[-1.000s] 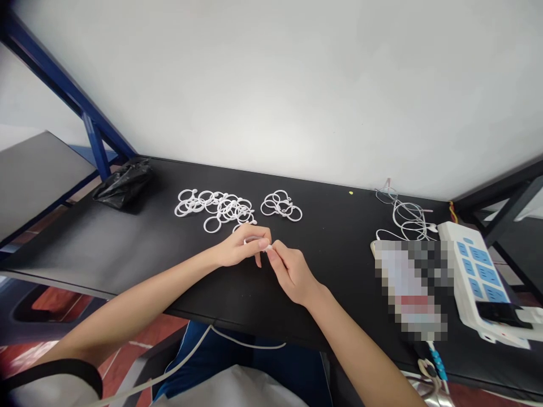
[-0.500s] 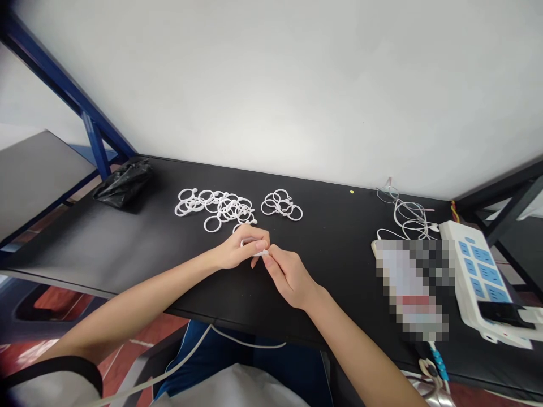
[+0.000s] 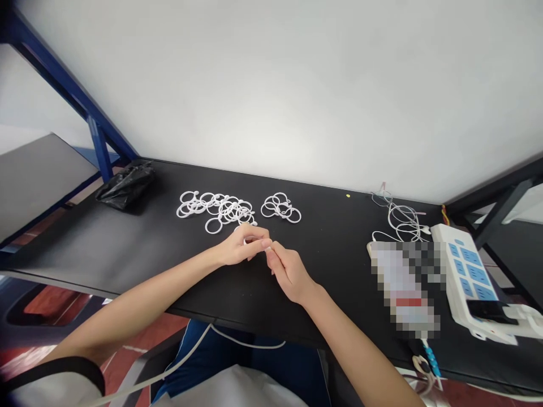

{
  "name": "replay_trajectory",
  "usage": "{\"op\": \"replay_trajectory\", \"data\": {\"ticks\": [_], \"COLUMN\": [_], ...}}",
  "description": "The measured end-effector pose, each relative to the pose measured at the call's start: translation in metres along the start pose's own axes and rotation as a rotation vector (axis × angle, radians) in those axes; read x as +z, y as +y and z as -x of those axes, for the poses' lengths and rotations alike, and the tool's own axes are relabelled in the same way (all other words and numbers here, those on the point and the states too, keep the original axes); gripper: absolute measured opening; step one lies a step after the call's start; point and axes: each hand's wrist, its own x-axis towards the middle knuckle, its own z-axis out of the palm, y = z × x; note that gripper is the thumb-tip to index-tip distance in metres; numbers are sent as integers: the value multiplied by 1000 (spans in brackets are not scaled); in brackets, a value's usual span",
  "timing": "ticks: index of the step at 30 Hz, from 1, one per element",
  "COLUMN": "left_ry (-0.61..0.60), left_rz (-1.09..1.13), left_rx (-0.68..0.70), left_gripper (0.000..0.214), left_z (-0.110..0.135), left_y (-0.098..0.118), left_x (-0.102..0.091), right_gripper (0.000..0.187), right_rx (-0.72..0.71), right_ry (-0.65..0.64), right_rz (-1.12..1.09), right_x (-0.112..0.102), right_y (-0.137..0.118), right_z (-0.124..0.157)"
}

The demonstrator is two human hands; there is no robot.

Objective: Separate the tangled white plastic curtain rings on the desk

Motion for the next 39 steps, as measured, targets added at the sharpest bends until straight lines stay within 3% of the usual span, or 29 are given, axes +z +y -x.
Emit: {"op": "replay_trajectory", "data": {"ticks": [4,8,11,15,18,22,31,39], "left_ry": [37,260,386,349,317,290,281,372], "left_rz": [-245,-581,-799,-999,-1046,-1054,-1056,-1066], "left_rx": [24,60,89,149,130,107,91,116], "left_gripper": [48,45,43,41,40,40,39,37], "left_z": [-2,-5,-7,-9,-9,-9,-8,-7], "left_y": [-1,-10,-22,-37,-41,-41,-44,-40], "left_x": [-12,-32,-46,-58,-60,-60,-60,-56], "right_gripper": [36,33,34,49,60,46,19,27], "right_rx": [129,280,391,420,447,454,421,348], "right_ry": [55,204,235,175,188,232,283,315], "right_rz": [-78,-169,-170,-64,83,176,200,94], "right_x": [-6,-15,-21,-27,-31,-32,-32,-33], "right_y": [4,12,16,19,22,31,39,40], "right_z": [-5,-14,-20,-32,-42,-52,-56,-47]}}
